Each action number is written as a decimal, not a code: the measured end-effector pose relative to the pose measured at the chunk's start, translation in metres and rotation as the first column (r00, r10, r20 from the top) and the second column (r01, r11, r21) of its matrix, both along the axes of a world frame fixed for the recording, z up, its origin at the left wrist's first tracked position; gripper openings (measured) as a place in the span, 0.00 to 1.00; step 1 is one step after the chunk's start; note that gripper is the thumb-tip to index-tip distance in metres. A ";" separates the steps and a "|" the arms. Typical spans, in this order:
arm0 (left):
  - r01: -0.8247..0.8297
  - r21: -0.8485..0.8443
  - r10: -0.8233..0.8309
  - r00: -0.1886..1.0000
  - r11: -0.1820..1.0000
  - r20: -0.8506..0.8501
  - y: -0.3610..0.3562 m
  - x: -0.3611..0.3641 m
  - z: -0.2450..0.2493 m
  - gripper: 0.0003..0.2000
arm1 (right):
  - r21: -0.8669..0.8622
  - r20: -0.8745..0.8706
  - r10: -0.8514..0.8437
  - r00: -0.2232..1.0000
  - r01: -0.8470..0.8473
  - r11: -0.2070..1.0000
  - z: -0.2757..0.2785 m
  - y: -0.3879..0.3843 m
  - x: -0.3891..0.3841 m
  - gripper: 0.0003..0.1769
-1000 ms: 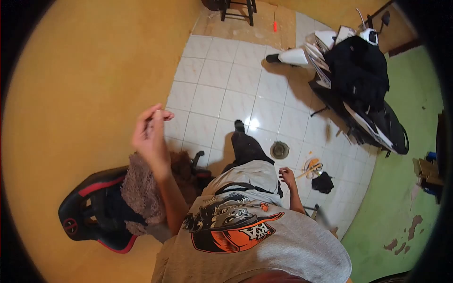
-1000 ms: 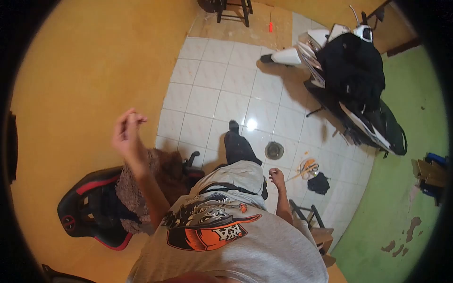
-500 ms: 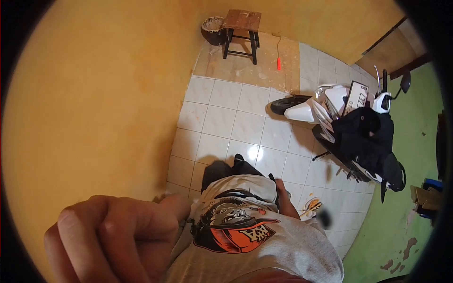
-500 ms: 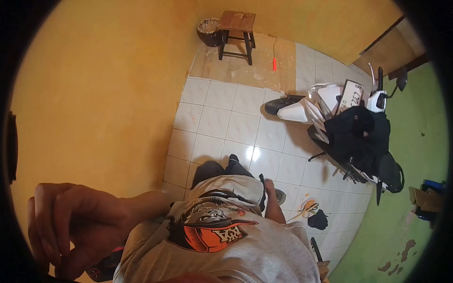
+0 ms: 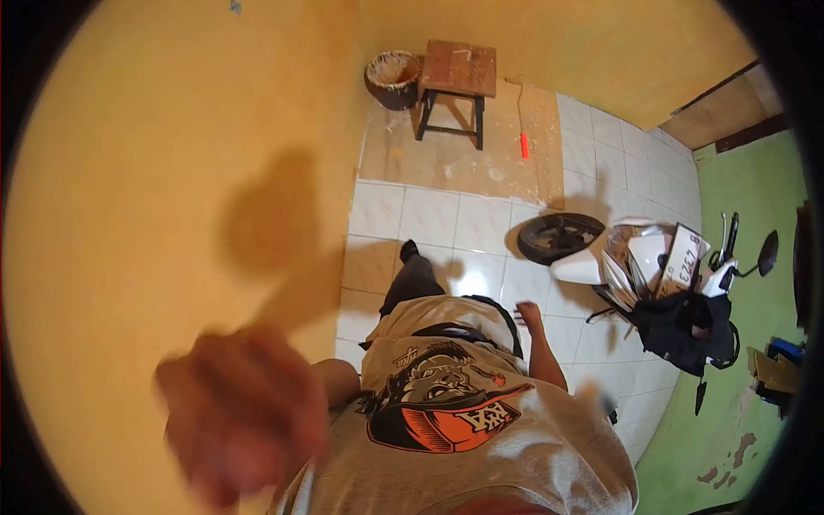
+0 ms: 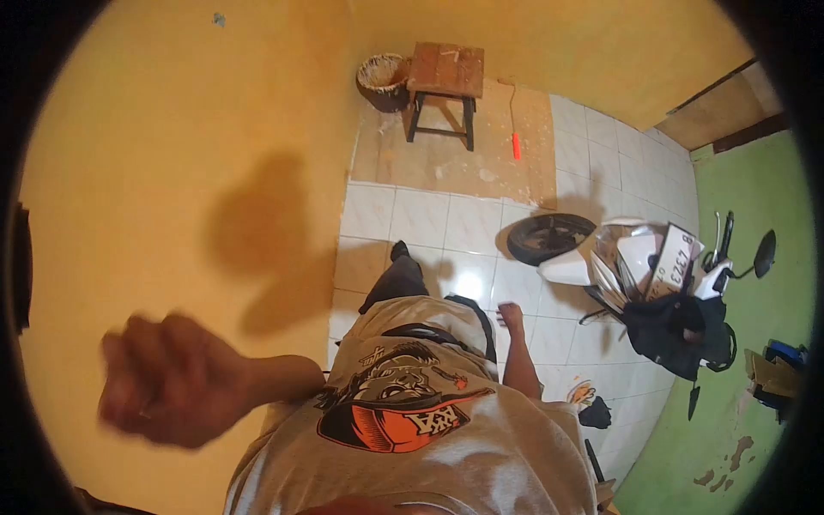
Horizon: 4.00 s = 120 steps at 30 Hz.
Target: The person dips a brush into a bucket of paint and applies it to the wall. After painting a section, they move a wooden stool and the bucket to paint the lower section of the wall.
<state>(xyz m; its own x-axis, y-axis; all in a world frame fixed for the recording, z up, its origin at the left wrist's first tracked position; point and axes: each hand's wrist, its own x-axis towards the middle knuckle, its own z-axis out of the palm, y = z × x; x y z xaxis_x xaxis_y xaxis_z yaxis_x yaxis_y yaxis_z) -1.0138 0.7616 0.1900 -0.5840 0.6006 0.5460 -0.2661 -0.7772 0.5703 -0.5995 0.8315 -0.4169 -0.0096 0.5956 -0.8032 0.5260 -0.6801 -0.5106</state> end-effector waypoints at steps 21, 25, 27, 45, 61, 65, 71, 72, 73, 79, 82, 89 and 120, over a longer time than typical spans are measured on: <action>-0.281 -0.953 -0.647 0.749 -0.112 -0.145 0.281 -0.343 -0.314 0.27 | -0.228 -0.027 -0.131 0.991 0.121 0.966 0.018 0.212 -0.213 0.17; -0.230 -0.941 -0.287 0.945 -0.247 -0.156 0.286 -0.375 -0.424 0.25 | -0.352 0.011 -0.063 0.998 0.063 0.934 -0.002 0.364 -0.250 0.20; -0.576 -0.693 -0.623 0.747 -0.433 -0.231 0.254 -0.384 -0.486 0.24 | -0.068 -0.184 -0.020 0.983 0.008 0.998 -0.040 0.455 -0.264 0.16; 0.274 -0.736 -0.222 0.838 -0.619 0.499 0.578 -0.518 -0.577 0.25 | 0.171 0.055 0.245 0.968 -0.251 0.953 0.106 0.694 -0.516 0.12; -0.414 -0.526 -0.622 0.718 -0.743 0.312 0.737 -0.410 -0.728 0.45 | 0.472 0.219 0.811 0.542 -0.787 0.398 -0.290 0.941 -0.864 0.10; -0.459 -0.489 -0.600 0.779 -0.742 0.180 0.747 -0.410 -0.740 0.42 | 0.874 0.385 0.537 0.751 -0.483 0.049 -0.497 0.917 -0.857 0.10; -0.361 -0.483 -0.485 0.860 -0.798 0.159 0.741 -0.413 -0.748 0.41 | 0.845 0.378 0.584 0.718 -0.526 0.099 -0.501 0.900 -0.882 0.10; -0.363 -0.489 -0.489 0.858 -0.793 0.156 0.737 -0.414 -0.750 0.41 | 0.840 0.380 0.587 0.715 -0.533 0.106 -0.494 0.888 -0.874 0.10; -0.352 -0.492 -0.475 0.867 -0.796 0.148 0.733 -0.412 -0.751 0.41 | 0.833 0.386 0.588 0.711 -0.542 0.108 -0.489 0.888 -0.872 0.10; -0.337 -0.501 -0.457 0.878 -0.798 0.138 0.740 -0.418 -0.745 0.40 | 0.783 0.446 0.560 0.698 -0.608 0.134 -0.477 0.874 -0.869 0.10; -0.356 -0.508 -0.470 0.875 -0.785 0.115 0.738 -0.417 -0.747 0.41 | 0.774 0.455 0.539 0.709 -0.614 0.155 -0.466 0.869 -0.856 0.10; -0.380 -0.501 -0.498 0.859 -0.778 0.123 0.749 -0.412 -0.740 0.41 | 0.740 0.456 0.514 0.727 -0.630 0.234 -0.468 0.886 -0.871 0.10; -0.611 -0.479 -0.695 0.719 -0.630 -0.004 0.698 -0.359 -0.745 0.39 | 0.647 0.389 0.500 0.774 -0.616 0.450 -0.399 0.857 -0.829 0.13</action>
<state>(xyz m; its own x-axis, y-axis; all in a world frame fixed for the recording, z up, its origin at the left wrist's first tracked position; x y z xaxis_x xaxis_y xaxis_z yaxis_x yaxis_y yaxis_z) -1.3730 1.4596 -0.5546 -0.6064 0.2168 -0.7650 0.4722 0.8723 -0.1271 -1.4284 1.6885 -0.8159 -0.4937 0.8575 -0.1448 0.7497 0.3352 -0.5706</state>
